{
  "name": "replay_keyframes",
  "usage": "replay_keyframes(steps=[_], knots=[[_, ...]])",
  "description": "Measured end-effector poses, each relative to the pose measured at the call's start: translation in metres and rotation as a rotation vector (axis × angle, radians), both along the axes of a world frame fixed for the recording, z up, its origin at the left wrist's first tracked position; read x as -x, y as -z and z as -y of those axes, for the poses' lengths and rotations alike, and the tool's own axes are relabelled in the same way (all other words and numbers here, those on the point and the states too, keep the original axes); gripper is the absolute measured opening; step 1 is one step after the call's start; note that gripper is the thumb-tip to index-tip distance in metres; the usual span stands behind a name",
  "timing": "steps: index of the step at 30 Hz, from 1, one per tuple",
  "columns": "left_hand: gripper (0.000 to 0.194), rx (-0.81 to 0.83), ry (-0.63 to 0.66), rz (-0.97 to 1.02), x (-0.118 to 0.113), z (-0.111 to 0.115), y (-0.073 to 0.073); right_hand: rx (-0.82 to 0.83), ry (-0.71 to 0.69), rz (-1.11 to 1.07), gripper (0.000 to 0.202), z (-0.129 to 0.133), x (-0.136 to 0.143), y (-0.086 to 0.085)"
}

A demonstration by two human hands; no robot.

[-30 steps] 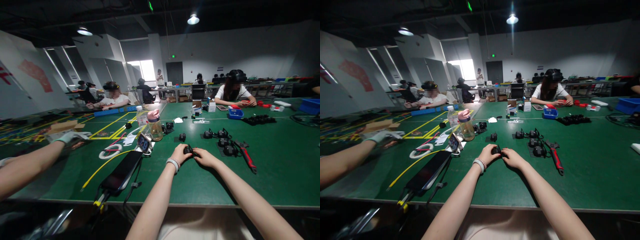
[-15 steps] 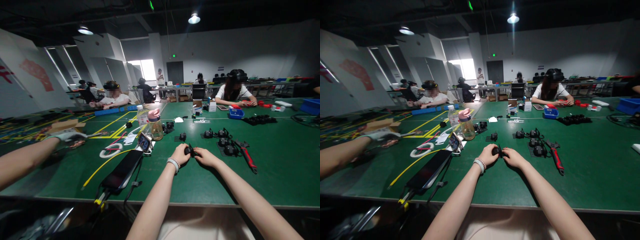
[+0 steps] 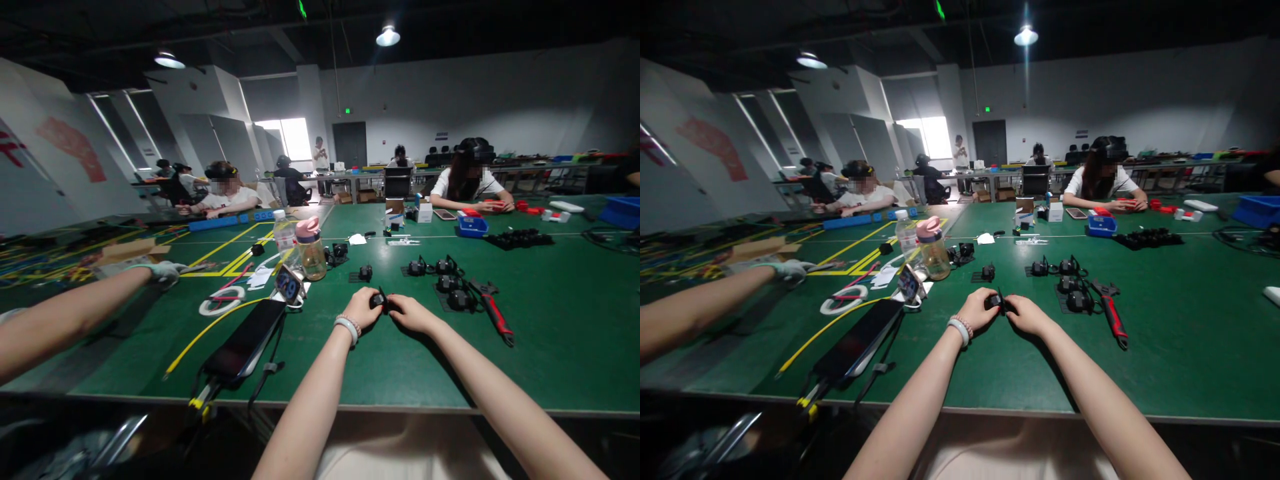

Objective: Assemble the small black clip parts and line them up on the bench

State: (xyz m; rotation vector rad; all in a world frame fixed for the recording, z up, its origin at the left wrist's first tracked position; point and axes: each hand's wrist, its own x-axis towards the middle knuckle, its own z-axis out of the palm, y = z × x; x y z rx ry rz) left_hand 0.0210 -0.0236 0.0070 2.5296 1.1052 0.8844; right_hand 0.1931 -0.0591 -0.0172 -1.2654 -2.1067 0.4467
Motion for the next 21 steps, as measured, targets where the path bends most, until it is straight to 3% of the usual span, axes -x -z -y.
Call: replay_keyframes(steps=[5,10,21], knots=[[0.028,0.008,0.017,-0.009,-0.0002,0.0012,-0.0012,0.004,0.030,-0.047,0.055,-0.0003,-0.0004,0.0022],[0.030,0.030,0.017,-0.016,-0.0013,0.0008,-0.0006,0.011,0.017,-0.087,0.058,-0.0006,-0.0004,0.0019],[0.038,0.054,0.024,0.028,-0.0031,-0.0003,0.0001,0.039,0.074,-0.084,0.043,0.0017,0.0004,-0.0046]])
